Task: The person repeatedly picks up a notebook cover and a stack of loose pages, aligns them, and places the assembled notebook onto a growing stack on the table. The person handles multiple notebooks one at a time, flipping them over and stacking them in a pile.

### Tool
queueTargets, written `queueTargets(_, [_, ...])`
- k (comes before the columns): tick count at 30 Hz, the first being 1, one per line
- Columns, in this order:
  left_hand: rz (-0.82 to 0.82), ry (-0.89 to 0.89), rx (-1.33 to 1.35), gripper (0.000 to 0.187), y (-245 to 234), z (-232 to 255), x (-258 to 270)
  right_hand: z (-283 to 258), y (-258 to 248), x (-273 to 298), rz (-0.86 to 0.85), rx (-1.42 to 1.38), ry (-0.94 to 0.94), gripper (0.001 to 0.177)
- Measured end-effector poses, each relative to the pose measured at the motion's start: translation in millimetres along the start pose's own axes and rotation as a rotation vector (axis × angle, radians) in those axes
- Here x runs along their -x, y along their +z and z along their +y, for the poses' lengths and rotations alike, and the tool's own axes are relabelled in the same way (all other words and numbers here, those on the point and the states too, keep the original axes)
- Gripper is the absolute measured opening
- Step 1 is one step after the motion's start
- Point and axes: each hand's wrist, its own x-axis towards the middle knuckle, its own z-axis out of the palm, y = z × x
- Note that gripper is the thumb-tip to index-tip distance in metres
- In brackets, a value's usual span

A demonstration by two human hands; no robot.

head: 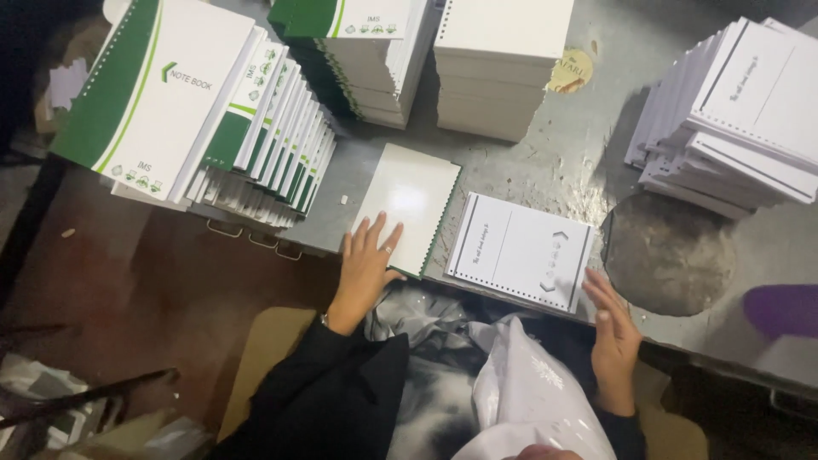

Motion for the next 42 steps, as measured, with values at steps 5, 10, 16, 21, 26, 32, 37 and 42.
queueTargets(5, [0.128, 0.073, 0.116, 0.052, -34.9, 0.8, 1.0, -29.4, -3.5, -3.6, 0.104, -0.096, 0.221, 0.039])
queueTargets(10, [0.028, 0.174, 0.127, 0.114, -13.8, 9.8, -11.5, -34.9, -1.8, -7.6, 0.112, -0.157, 0.195, 0.045])
queueTargets(16, [0.032, 0.133, -0.013, 0.126, 14.3, -0.1, -1.8, -52.9, 8.3, -7.8, 0.034, -0.109, 0.265, 0.028])
queueTargets(21, [0.211, 0.172, 0.018, 0.079, 0.2, -1.6, 24.1, -49.8, 13.7, -9.8, -0.01, -0.085, 0.228, 0.025])
queueTargets(26, [0.494, 0.183, 0.134, 0.064, -38.2, -6.5, 32.9, -62.2, 17.5, -19.6, -0.042, -0.038, 0.177, 0.026])
queueTargets(32, [0.853, -0.167, 1.251, 0.032, -50.2, -7.2, 34.8, -22.8, 27.5, -29.9, -0.095, -0.111, 0.057, 0.028])
queueTargets(37, [0.528, -0.468, 2.325, 0.021, -18.5, 31.5, 20.0, -46.6, 82.9, -19.6, -0.365, -0.149, 0.341, 0.055])
queueTargets(42, [0.049, -0.434, 2.565, 0.033, -27.6, 65.0, 26.9, 17.6, 139.3, 8.6, -0.49, -0.461, 0.257, 0.061])
